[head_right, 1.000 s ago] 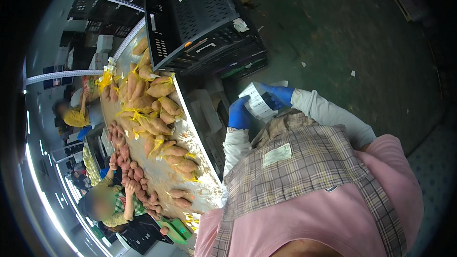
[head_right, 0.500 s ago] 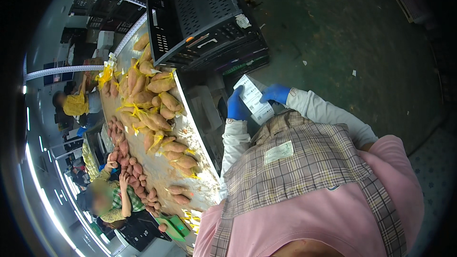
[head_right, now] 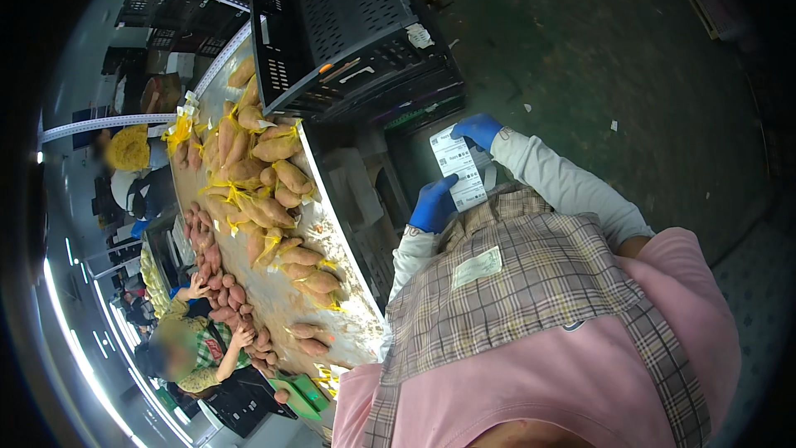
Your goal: The person tears printed labels from a roll and applies them to mesh bags of sweet potatoes on a metal table. They handle the labels and bags by hand, placing each labeled bag back on the table.
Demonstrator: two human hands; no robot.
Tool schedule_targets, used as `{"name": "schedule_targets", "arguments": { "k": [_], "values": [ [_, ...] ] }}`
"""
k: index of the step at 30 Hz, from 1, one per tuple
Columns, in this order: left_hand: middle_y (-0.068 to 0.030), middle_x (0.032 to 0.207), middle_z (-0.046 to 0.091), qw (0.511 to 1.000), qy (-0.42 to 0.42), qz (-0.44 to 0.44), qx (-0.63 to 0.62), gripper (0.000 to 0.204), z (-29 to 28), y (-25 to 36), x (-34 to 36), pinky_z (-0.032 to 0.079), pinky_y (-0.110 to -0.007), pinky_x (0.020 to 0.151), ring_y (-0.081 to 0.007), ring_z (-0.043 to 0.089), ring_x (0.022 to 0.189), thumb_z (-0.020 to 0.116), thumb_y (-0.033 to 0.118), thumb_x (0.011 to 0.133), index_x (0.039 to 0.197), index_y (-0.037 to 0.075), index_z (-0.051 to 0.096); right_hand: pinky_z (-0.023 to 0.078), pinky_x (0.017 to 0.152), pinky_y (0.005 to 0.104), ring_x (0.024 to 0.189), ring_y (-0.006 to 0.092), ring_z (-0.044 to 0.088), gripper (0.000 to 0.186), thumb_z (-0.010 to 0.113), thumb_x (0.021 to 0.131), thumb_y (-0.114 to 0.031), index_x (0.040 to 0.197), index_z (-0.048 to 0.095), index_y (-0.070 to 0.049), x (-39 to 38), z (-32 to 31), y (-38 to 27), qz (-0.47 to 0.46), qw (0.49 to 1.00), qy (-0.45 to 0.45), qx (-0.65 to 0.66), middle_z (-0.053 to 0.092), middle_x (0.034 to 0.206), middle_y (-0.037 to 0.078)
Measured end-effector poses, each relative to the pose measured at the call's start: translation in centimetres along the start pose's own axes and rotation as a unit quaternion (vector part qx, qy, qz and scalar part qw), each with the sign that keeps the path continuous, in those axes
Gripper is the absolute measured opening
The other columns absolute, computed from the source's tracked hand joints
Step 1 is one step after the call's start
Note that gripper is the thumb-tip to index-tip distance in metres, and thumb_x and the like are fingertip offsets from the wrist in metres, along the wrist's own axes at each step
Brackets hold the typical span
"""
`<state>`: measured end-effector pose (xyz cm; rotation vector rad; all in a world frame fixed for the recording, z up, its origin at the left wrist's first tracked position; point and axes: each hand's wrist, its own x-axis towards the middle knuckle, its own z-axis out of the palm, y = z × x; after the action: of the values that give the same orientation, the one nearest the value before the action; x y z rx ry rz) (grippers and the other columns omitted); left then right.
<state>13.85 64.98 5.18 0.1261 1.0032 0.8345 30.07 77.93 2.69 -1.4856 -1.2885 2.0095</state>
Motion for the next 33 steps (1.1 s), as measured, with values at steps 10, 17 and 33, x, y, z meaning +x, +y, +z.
{"name": "schedule_targets", "arguments": {
  "k": [10, 17, 33],
  "values": [
    [-0.0194, 0.106, 0.06, 0.994, 0.026, 0.067, -0.082, 0.037, -0.6, 1.5, 1.8, 0.048, -0.04, 0.085, -0.0309, 0.061, 0.094, 0.056, 0.01, 0.08, 0.111, -0.009, 0.052, 0.046, 0.072, 0.0298, 0.088, 0.017, 0.059, 0.055, 0.055, 0.083, -0.052, 0.112, 0.057, -0.005, 0.9, 0.4, 1.3, 0.145, 0.948, -0.157, 0.235, 0.062, 0.105, 0.009],
    [-0.0176, 0.1, 0.062, 0.977, 0.07, 0.125, -0.159, 0.031, -3.8, 3.8, 3.4, 0.051, -0.038, 0.081, -0.0292, 0.062, 0.088, 0.055, 0.007, 0.08, 0.107, -0.009, 0.054, 0.047, 0.064, 0.0267, 0.084, 0.0174, 0.063, 0.07, 0.046, 0.082, -0.066, 0.114, 0.057, -0.005, -3.3, 1.9, 0.5, 0.166, 0.916, -0.296, 0.212, 0.063, 0.109, 0.012],
    [-0.0138, 0.065, 0.064, 0.865, 0.035, 0.181, 0.466, 0.025, 0.3, 1.0, -5.7, 0.045, -0.03, 0.055, -0.0122, 0.057, 0.058, 0.069, 0.022, 0.074, 0.083, -0.001, 0.068, 0.047, 0.092, 0.036, 0.104, 0.0257, 0.058, 0.044, 0.056, 0.089, -0.026, 0.121, 0.051, 0.004, 3.8, 2.9, -3.9, 0.034, 0.862, -0.279, 0.422, 0.059, 0.115, 0.016]
  ]
}}
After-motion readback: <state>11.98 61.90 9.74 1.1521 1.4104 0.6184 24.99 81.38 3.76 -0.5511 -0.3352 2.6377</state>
